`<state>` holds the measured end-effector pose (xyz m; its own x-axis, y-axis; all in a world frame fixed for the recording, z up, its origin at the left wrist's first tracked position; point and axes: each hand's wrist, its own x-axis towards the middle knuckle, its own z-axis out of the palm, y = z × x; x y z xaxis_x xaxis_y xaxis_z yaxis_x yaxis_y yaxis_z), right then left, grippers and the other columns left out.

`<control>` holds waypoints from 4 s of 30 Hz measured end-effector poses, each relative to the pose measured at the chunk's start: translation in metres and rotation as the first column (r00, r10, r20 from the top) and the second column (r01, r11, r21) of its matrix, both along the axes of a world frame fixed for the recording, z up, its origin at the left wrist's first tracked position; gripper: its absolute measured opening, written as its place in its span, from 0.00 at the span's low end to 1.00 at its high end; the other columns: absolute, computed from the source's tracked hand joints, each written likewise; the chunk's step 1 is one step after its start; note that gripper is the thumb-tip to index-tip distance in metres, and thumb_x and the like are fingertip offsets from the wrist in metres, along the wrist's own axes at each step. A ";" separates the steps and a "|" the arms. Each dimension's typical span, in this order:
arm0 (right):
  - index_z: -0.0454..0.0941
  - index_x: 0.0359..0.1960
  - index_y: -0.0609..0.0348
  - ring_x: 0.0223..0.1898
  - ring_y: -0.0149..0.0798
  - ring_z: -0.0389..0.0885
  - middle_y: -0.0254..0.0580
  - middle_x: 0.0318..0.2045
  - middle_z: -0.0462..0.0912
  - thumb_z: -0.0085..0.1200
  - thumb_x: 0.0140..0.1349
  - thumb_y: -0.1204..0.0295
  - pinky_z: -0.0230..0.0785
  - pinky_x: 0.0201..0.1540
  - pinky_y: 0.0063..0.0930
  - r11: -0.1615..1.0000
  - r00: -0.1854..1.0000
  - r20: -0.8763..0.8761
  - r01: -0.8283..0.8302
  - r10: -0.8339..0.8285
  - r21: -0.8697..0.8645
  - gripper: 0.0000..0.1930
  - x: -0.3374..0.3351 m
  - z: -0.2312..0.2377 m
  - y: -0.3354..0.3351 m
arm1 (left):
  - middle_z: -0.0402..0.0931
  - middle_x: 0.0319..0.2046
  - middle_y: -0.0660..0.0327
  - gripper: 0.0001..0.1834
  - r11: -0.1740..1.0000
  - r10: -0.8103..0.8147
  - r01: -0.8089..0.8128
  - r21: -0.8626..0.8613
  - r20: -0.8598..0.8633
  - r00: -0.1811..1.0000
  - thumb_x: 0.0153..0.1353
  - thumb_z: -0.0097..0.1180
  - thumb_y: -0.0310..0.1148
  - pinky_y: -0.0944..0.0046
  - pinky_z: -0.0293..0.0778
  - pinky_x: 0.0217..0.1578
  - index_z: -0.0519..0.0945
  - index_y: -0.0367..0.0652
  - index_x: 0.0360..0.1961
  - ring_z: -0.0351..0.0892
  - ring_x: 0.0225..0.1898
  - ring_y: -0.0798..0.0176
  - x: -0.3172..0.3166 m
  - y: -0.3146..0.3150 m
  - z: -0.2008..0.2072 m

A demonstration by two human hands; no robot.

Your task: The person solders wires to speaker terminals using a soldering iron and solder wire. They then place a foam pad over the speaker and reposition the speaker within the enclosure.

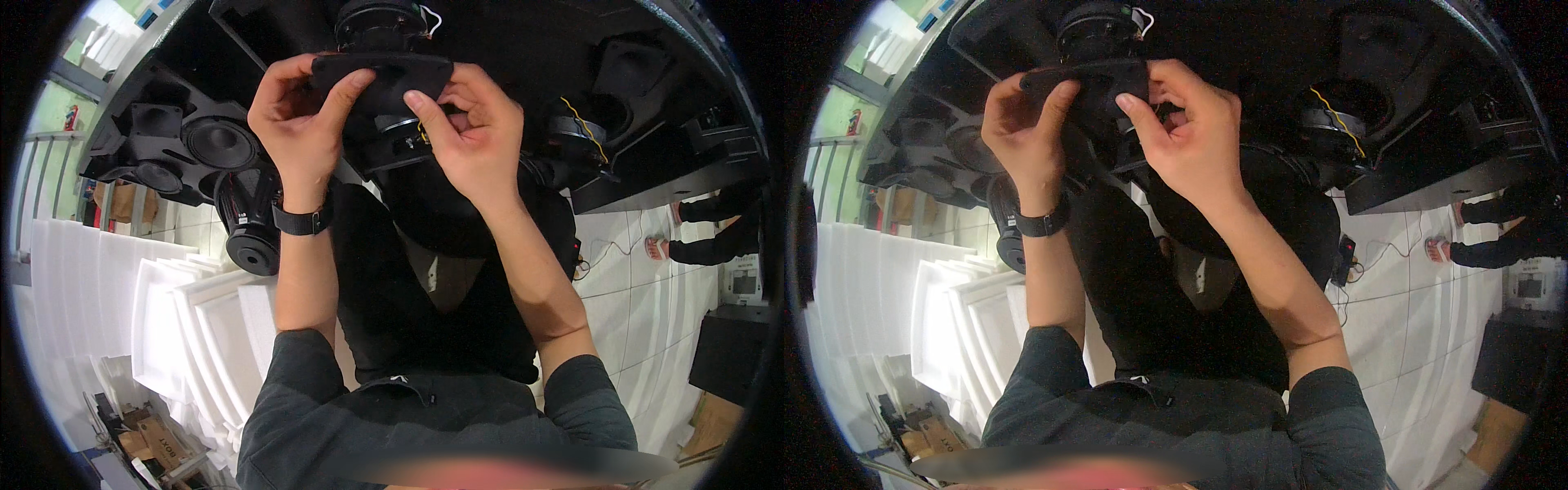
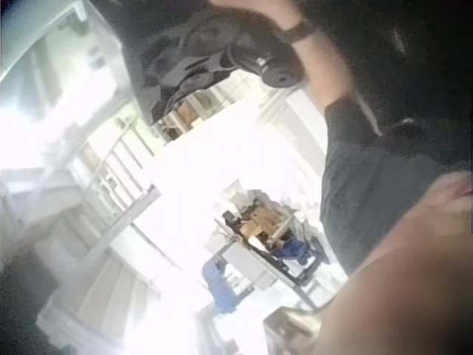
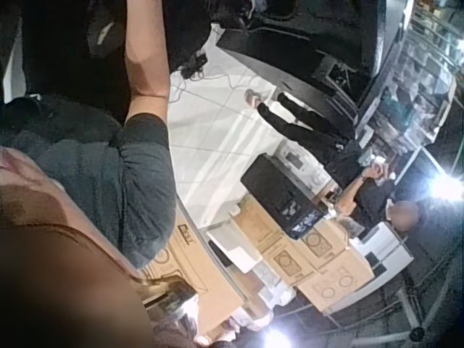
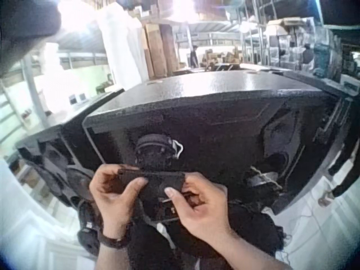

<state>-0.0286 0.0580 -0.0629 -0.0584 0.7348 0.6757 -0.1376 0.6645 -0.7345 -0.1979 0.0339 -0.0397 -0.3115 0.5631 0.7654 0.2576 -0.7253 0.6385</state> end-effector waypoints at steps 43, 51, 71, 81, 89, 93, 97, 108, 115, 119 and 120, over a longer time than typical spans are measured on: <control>0.77 0.58 0.61 0.52 0.44 0.85 0.47 0.57 0.80 0.63 0.60 0.79 0.82 0.49 0.32 0.991 0.990 0.139 -0.013 -0.006 0.134 0.22 0.018 0.018 0.016 | 0.85 0.35 0.62 0.16 0.993 0.115 -0.113 0.027 -0.073 0.991 0.49 0.78 0.24 0.73 0.78 0.40 0.83 0.37 0.38 0.83 0.37 0.72 0.013 0.003 0.009; 0.77 0.56 0.62 0.51 0.41 0.86 0.49 0.54 0.81 0.63 0.59 0.81 0.82 0.47 0.29 0.999 0.998 0.022 -0.054 0.054 0.007 0.21 0.010 0.019 0.011 | 0.84 0.37 0.62 0.19 0.988 0.125 -0.123 0.097 -0.012 0.992 0.50 0.78 0.25 0.73 0.77 0.43 0.81 0.37 0.41 0.83 0.38 0.71 0.019 0.014 0.006; 0.67 0.68 0.51 0.55 0.48 0.76 0.54 0.57 0.68 0.66 0.59 0.73 0.75 0.57 0.40 0.911 0.916 0.284 0.350 -0.283 -0.220 0.34 0.026 -0.125 -0.045 | 0.83 0.43 0.55 0.22 0.956 0.163 -0.145 0.256 -0.048 0.985 0.55 0.74 0.21 0.66 0.78 0.49 0.76 0.35 0.47 0.83 0.43 0.65 0.005 0.032 -0.008; 0.83 0.47 0.58 0.30 0.30 0.81 0.40 0.32 0.83 0.66 0.62 0.74 0.73 0.32 0.23 0.912 0.860 0.306 0.401 -0.409 0.093 0.12 0.034 -0.128 0.010 | 0.79 0.41 0.65 0.14 0.966 0.143 -0.110 0.233 -0.132 0.981 0.63 0.65 0.21 0.71 0.73 0.49 0.76 0.38 0.47 0.78 0.43 0.72 0.014 0.026 -0.002; 0.84 0.42 0.59 0.19 0.26 0.76 0.35 0.22 0.82 0.68 0.61 0.69 0.67 0.23 0.20 0.867 0.820 0.290 0.439 -0.494 0.236 0.11 0.032 -0.124 0.019 | 0.80 0.42 0.65 0.14 0.976 0.060 -0.043 0.212 -0.073 0.995 0.64 0.65 0.22 0.72 0.73 0.48 0.77 0.38 0.48 0.78 0.43 0.72 0.023 0.018 0.002; 0.84 0.43 0.58 0.18 0.23 0.75 0.33 0.22 0.82 0.68 0.62 0.67 0.64 0.21 0.17 0.862 0.802 0.322 0.444 -0.504 0.243 0.11 0.028 -0.110 0.020 | 0.81 0.42 0.65 0.12 0.961 0.128 -0.082 0.264 -0.165 0.978 0.65 0.65 0.24 0.71 0.73 0.48 0.78 0.38 0.49 0.79 0.43 0.72 0.015 0.027 0.004; 0.83 0.40 0.58 0.18 0.20 0.75 0.32 0.23 0.82 0.69 0.62 0.65 0.63 0.21 0.16 0.878 0.806 0.350 0.421 -0.477 0.229 0.12 0.024 -0.087 0.025 | 0.81 0.42 0.65 0.13 0.959 0.146 -0.093 0.269 -0.186 0.972 0.65 0.65 0.24 0.71 0.73 0.48 0.78 0.39 0.49 0.79 0.43 0.72 0.015 0.026 0.006; 0.79 0.37 0.61 0.32 0.57 0.83 0.51 0.31 0.82 0.64 0.61 0.69 0.74 0.32 0.43 0.867 0.784 0.373 0.417 -0.495 0.274 0.09 0.026 -0.055 0.028 | 0.82 0.43 0.63 0.14 0.963 0.048 -0.004 0.268 -0.156 0.987 0.65 0.65 0.23 0.71 0.75 0.48 0.78 0.38 0.50 0.80 0.43 0.70 0.019 0.025 0.007; 0.78 0.35 0.61 0.29 0.54 0.82 0.50 0.29 0.81 0.70 0.55 0.70 0.74 0.31 0.41 0.871 0.788 0.373 0.460 -0.489 0.171 0.13 0.024 -0.050 0.029 | 0.82 0.43 0.63 0.15 0.972 -0.027 0.043 0.230 -0.074 0.997 0.64 0.65 0.21 0.71 0.74 0.50 0.78 0.38 0.50 0.80 0.44 0.70 0.021 0.017 0.003; 0.78 0.33 0.62 0.23 0.45 0.80 0.46 0.26 0.79 0.72 0.52 0.72 0.72 0.28 0.35 0.860 0.812 0.287 0.497 -0.508 0.114 0.14 0.018 -0.052 0.028 | 0.82 0.43 0.63 0.15 0.969 -0.031 0.040 0.242 -0.042 0.999 0.63 0.65 0.20 0.71 0.74 0.50 0.78 0.38 0.50 0.79 0.44 0.71 0.018 0.022 0.002; 0.78 0.33 0.62 0.22 0.42 0.79 0.45 0.26 0.79 0.72 0.52 0.72 0.71 0.27 0.33 0.868 0.829 0.259 0.485 -0.495 0.106 0.14 0.019 -0.054 0.026 | 0.82 0.43 0.63 0.15 0.970 -0.014 0.027 0.241 -0.057 0.998 0.63 0.65 0.20 0.71 0.74 0.50 0.78 0.38 0.50 0.79 0.44 0.71 0.017 0.025 0.002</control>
<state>-0.0100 0.0845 -0.1167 0.1208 0.6925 0.7112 0.4118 0.6169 -0.6707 -0.1809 0.0591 -0.0373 -0.2560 0.3657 0.8948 0.2707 -0.8615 0.4295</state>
